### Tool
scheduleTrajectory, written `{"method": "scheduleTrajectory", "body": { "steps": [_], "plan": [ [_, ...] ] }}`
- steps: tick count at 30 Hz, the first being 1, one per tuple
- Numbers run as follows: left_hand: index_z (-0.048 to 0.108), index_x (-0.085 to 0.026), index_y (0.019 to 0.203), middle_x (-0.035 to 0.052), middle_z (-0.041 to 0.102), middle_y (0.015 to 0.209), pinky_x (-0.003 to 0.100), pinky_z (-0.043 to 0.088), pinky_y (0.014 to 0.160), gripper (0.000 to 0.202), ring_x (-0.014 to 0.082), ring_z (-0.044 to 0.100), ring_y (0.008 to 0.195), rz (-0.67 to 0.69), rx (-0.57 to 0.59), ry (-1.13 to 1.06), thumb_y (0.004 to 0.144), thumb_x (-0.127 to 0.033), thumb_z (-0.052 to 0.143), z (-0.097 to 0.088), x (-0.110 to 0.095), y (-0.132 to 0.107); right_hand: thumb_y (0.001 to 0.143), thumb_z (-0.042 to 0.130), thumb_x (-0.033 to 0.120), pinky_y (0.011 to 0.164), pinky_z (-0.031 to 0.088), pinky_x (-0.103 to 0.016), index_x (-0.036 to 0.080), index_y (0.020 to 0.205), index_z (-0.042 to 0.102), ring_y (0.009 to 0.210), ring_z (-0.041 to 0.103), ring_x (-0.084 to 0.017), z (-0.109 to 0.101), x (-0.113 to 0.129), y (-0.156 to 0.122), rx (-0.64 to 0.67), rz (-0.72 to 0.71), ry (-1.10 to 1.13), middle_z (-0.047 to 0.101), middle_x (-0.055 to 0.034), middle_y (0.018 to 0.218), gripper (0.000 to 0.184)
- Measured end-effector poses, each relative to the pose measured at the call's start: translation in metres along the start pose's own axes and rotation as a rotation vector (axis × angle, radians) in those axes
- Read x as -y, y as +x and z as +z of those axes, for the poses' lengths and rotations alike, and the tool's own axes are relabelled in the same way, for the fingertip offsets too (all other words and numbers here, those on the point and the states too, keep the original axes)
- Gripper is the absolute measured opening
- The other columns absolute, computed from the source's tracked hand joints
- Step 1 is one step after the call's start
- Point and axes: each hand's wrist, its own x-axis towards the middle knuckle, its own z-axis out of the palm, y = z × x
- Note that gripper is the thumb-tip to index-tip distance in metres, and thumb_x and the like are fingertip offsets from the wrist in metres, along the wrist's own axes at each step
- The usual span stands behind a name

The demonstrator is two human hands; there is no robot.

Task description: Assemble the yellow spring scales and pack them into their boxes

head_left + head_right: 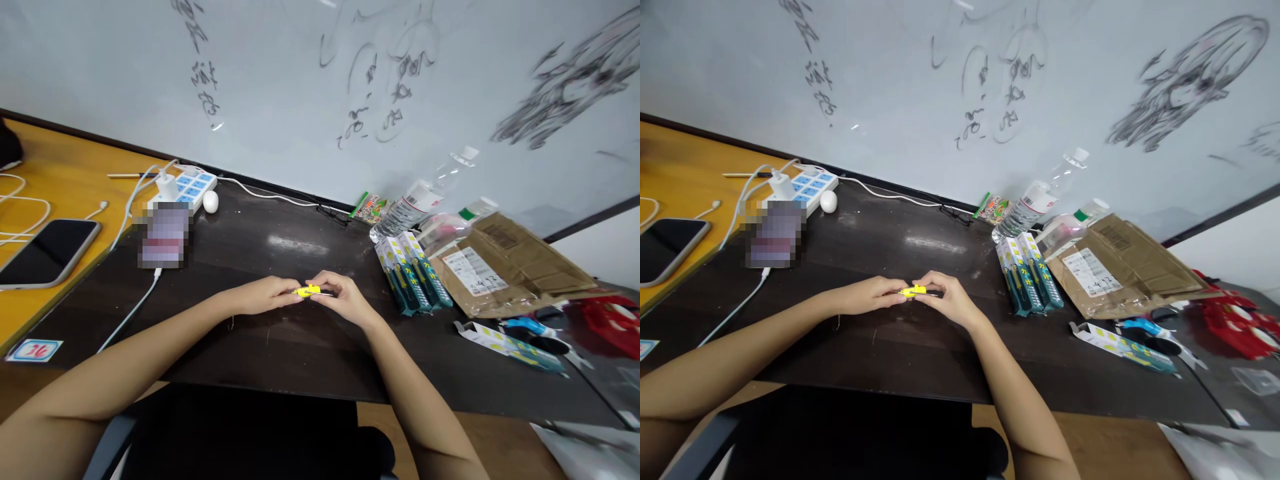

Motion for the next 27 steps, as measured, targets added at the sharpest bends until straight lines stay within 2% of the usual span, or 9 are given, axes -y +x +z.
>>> {"method": "scheduleTrajectory", "body": {
  "steps": [4,7,10,14,16,19,22,27],
  "plan": [
    [0.065,-0.021,0.100,0.0021,0.066,0.079,0.022,0.036,0.060,0.029,0.0134,0.057,0.065,0.032,-0.049,0.057,0.086,-0.042,0.050,-0.005,0.002,-0.001,0.076,0.070,0.027,0.092,0.050,-0.040,0.021,0.099,0.068,0.093,0.062,-0.017,-0.009,0.004,-0.001,0.045,0.014,-0.051,0.063,-0.0051,0.097,0.024],
    [0.066,-0.024,0.104,0.0018,0.068,0.081,0.021,0.035,0.060,0.030,0.0134,0.058,0.064,0.061,-0.007,0.103,0.086,-0.043,0.051,-0.007,0.000,-0.002,0.071,0.074,0.028,0.094,0.048,-0.038,0.021,0.109,0.066,0.100,0.061,-0.018,-0.026,0.005,-0.002,0.269,0.099,0.088,0.061,-0.0060,0.107,0.039],
    [0.064,-0.025,0.106,0.0018,0.068,0.080,0.021,0.033,0.059,0.032,0.0132,0.058,0.064,0.073,0.073,0.183,0.089,-0.045,0.046,-0.005,-0.006,-0.002,0.079,0.067,0.032,0.084,0.052,-0.032,0.018,0.107,0.066,0.093,0.062,-0.015,-0.036,0.001,-0.003,0.414,0.184,0.245,0.064,-0.0063,0.103,0.032],
    [0.065,-0.023,0.104,0.0009,0.064,0.072,0.021,0.030,0.055,0.034,0.0121,0.054,0.059,0.090,0.126,0.250,0.089,-0.046,0.045,-0.001,-0.011,-0.003,0.075,0.072,0.025,0.065,0.051,-0.021,0.013,0.098,0.062,0.078,0.064,-0.011,-0.028,-0.009,-0.003,0.453,0.249,0.390,0.067,-0.0053,0.091,0.028],
    [0.065,-0.022,0.102,0.0008,0.063,0.072,0.021,0.030,0.056,0.034,0.0117,0.053,0.059,0.101,0.138,0.251,0.089,-0.047,0.045,0.000,-0.012,-0.003,0.074,0.073,0.023,0.061,0.050,-0.020,0.012,0.096,0.058,0.077,0.065,-0.011,-0.022,-0.011,-0.003,0.471,0.249,0.455,0.067,-0.0055,0.089,0.028],
    [0.064,-0.021,0.102,0.0006,0.061,0.070,0.021,0.029,0.055,0.036,0.0109,0.051,0.058,0.104,0.163,0.225,0.090,-0.047,0.044,0.001,-0.011,-0.004,0.076,0.072,0.023,0.064,0.051,-0.022,0.013,0.099,0.057,0.079,0.066,-0.012,-0.017,-0.010,-0.004,0.516,0.252,0.492,0.068,-0.0059,0.090,0.030],
    [0.064,-0.019,0.098,-0.0004,0.057,0.066,0.021,0.029,0.053,0.036,0.0096,0.048,0.055,0.084,0.242,0.157,0.090,-0.047,0.043,0.002,-0.011,-0.004,0.076,0.072,0.023,0.069,0.052,-0.022,0.012,0.105,0.059,0.081,0.066,-0.011,-0.015,-0.012,-0.006,0.552,0.261,0.463,0.068,-0.0063,0.092,0.033],
    [0.062,-0.016,0.101,0.0000,0.055,0.072,0.020,0.034,0.057,0.042,0.0096,0.049,0.062,0.025,0.332,-0.003,0.092,-0.048,0.037,0.001,-0.013,-0.003,0.080,0.068,0.031,0.074,0.054,-0.029,0.012,0.108,0.059,0.081,0.069,-0.014,-0.011,-0.018,-0.009,0.536,0.235,0.534,0.070,-0.0083,0.092,0.035]
  ]
}}
